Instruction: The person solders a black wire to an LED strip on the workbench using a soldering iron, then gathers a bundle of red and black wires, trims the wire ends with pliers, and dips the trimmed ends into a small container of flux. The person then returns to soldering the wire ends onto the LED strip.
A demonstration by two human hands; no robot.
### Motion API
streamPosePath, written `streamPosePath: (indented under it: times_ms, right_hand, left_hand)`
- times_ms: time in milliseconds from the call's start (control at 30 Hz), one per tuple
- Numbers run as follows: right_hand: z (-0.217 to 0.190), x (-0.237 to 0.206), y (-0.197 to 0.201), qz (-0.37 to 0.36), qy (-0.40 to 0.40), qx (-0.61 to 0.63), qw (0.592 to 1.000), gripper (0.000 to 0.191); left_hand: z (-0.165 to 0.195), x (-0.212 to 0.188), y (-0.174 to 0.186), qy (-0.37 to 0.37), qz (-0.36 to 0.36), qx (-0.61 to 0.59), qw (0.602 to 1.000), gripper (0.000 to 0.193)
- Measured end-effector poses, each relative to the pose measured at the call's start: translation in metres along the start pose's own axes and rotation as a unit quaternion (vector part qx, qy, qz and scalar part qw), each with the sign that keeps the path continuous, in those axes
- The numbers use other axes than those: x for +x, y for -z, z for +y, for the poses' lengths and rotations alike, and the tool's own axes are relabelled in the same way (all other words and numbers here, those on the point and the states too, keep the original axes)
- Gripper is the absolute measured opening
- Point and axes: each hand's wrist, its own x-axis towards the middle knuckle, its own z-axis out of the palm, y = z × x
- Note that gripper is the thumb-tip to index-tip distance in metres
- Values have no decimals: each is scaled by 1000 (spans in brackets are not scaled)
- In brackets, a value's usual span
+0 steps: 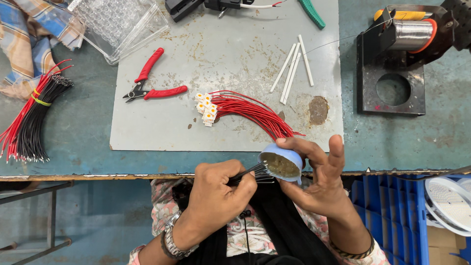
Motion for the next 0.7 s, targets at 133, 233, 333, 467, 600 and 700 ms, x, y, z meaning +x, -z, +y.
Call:
streamPosePath:
  times_ms: [133,233,333,467,600,700]
  right_hand:
    - [-1,0,-1,-8,6,-2,1000,131]
    - [-1,1,-3,-9,12,-2,1000,132]
    - [-1,0,-5,-10,10,15,1000,131]
    - [-1,1,-6,-21,9,31,999,130]
    - [-5,1,-3,-16,17,11,1000,131]
    - [-7,2,0,0,7,-4,1000,130]
  left_hand:
    - [0,1,-2,-22,15,21,999,25]
    - [0,1,-4,-26,22,27,999,26]
    - [0,1,-3,-27,21,31,999,27]
    - [-1,3,-3,-20,13,32,999,27]
    - [2,0,-6,-36,18,34,999,25]
    - [3,-1,-5,-42,23,35,998,26]
